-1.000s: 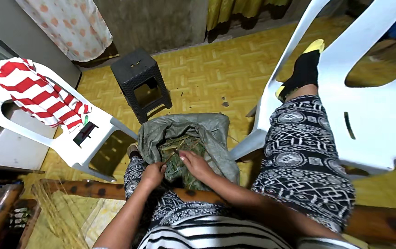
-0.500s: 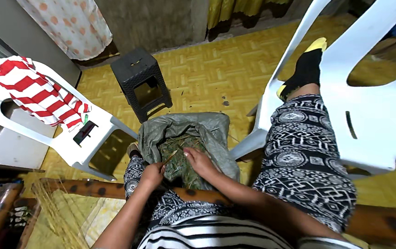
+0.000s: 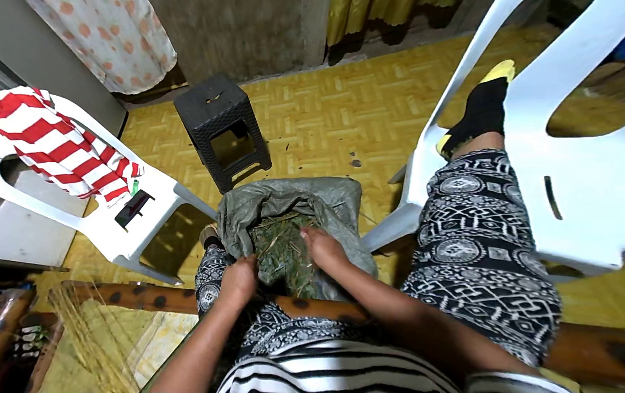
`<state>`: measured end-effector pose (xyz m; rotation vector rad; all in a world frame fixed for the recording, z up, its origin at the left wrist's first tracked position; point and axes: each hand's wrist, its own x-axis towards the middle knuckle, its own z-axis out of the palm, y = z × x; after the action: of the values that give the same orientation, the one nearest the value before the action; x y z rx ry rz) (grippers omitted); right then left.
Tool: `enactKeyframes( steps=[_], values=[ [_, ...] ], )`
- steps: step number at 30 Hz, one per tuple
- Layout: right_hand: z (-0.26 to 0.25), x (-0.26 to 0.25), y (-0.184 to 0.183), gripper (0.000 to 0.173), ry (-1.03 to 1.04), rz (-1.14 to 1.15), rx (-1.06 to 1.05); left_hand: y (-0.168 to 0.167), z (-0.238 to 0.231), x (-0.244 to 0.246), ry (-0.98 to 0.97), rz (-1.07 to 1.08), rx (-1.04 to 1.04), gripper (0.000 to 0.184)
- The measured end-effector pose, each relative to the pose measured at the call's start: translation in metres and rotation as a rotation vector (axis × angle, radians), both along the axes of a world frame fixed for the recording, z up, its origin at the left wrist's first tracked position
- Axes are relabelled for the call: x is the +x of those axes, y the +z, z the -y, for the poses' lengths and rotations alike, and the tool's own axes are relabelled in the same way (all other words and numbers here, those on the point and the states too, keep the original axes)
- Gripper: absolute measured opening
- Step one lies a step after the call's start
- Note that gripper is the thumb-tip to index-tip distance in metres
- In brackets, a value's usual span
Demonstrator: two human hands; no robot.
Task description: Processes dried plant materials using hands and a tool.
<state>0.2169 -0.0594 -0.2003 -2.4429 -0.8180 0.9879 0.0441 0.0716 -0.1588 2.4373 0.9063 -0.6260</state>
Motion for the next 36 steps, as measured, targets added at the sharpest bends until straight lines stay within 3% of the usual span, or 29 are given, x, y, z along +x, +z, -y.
enactKeyframes(
  steps=[6,9,12,16,23,36],
  values=[
    [0.007,-0.005,-0.007,0.047,-0.002,-0.079,0.254,-0.003,-0.009,-0.001,0.104,0.106,-0.239,0.040],
    [0.006,-0.016,-0.010,0.046,0.070,-0.093,0.262,-0.008,-0.012,0.000,0.178,0.167,-0.387,0.036],
    [0.006,-0.008,-0.007,0.046,0.013,-0.066,0.219,-0.008,-0.012,-0.003,0.220,0.184,-0.473,0.033],
    [0.007,0.009,-0.011,0.046,-0.183,-0.127,0.288,-0.007,-0.014,-0.007,0.242,0.203,-0.498,0.031],
    [0.001,-0.017,-0.006,0.047,-0.271,-0.574,0.473,-0.009,-0.014,-0.002,0.261,0.229,-0.522,0.029],
    [-0.004,-0.021,0.003,0.040,-0.463,-0.819,0.569,-0.014,-0.014,-0.006,0.285,0.262,-0.603,0.027]
  ],
)
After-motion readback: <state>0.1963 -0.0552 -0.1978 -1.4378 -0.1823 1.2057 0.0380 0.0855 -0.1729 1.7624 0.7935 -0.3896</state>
